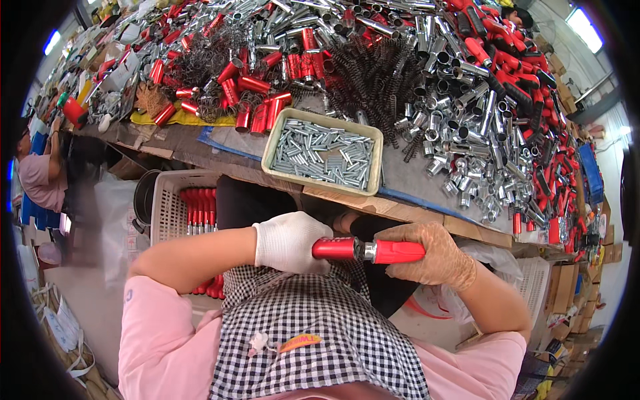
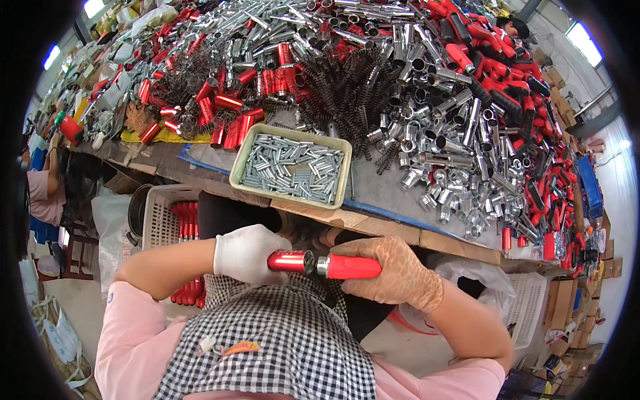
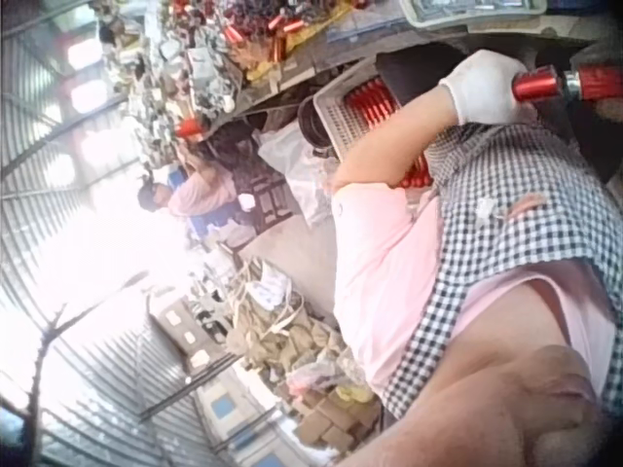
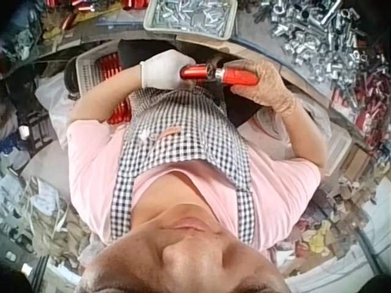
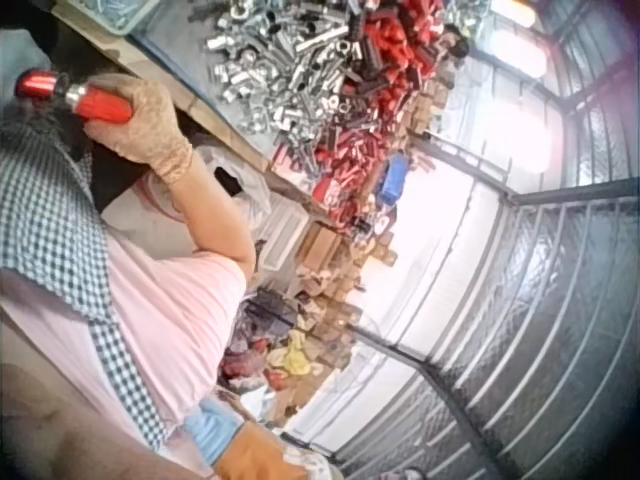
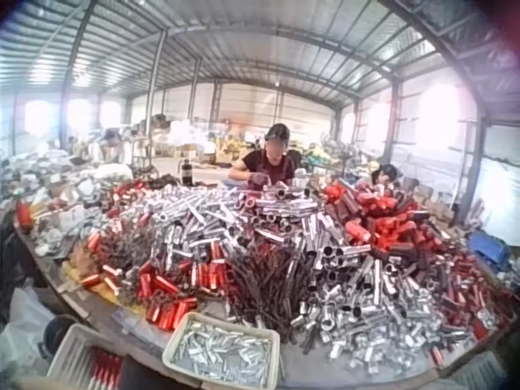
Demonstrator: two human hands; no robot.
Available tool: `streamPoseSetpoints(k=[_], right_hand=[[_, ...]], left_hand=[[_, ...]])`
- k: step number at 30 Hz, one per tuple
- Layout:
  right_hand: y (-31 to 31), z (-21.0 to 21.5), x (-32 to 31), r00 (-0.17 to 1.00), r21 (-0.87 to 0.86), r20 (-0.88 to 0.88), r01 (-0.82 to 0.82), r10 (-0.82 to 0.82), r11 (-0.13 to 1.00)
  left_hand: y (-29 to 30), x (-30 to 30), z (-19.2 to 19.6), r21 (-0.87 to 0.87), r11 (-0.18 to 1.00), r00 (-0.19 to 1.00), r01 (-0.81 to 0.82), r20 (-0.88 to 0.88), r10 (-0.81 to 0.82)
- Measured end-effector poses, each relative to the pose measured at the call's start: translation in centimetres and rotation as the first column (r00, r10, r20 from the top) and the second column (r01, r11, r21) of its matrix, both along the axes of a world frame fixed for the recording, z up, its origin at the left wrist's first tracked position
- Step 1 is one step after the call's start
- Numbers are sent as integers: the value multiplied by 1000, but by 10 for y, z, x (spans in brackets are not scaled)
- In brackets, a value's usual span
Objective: The person assembles pump tools by fitting metal tubes, pins, springs, red sleeves, and handle grips together by hand, then places the finished tools into a basket.
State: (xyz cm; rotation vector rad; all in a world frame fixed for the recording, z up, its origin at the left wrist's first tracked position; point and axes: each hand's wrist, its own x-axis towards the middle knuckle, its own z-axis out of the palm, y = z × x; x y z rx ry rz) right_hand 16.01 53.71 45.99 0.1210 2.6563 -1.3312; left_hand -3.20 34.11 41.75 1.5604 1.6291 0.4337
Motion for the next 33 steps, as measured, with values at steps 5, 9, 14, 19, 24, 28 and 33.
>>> streamPoseSetpoints(k=[5, 9, 14, 19, 24, 28, 33], right_hand=[[4, 0, -2, 976, 44, 202, 80, -87, 996], [2, -19, -16, 946, 72, 321, 20, -42, 997], [-7, -65, -30, 932, -25, 362, -23, 31, 999], [-5, -62, -48, 888, -50, 458, 79, -47, 996], [-9, -65, -53, 943, 50, 318, -118, 96, 992], [-18, -47, -57, 957, 235, 215, -246, 196, 940], [-12, -20, -52, 960, 238, 218, -227, 176, 944]], left_hand=[[-11, 14, -40, 167, 961, 971, -222, 125, 202], [-18, 22, -92, 295, 930, 960, -220, 235, 153], [-33, 24, -152, 377, 885, 955, -273, 220, 201], [-49, 20, -169, 387, 872, 951, -299, 194, 240], [-62, 21, -172, 328, 869, 928, -370, 163, 334], [-56, 21, -160, 277, 887, 929, -369, 90, 359], [-45, 6, -123, 313, 896, 946, -315, 33, 321]])
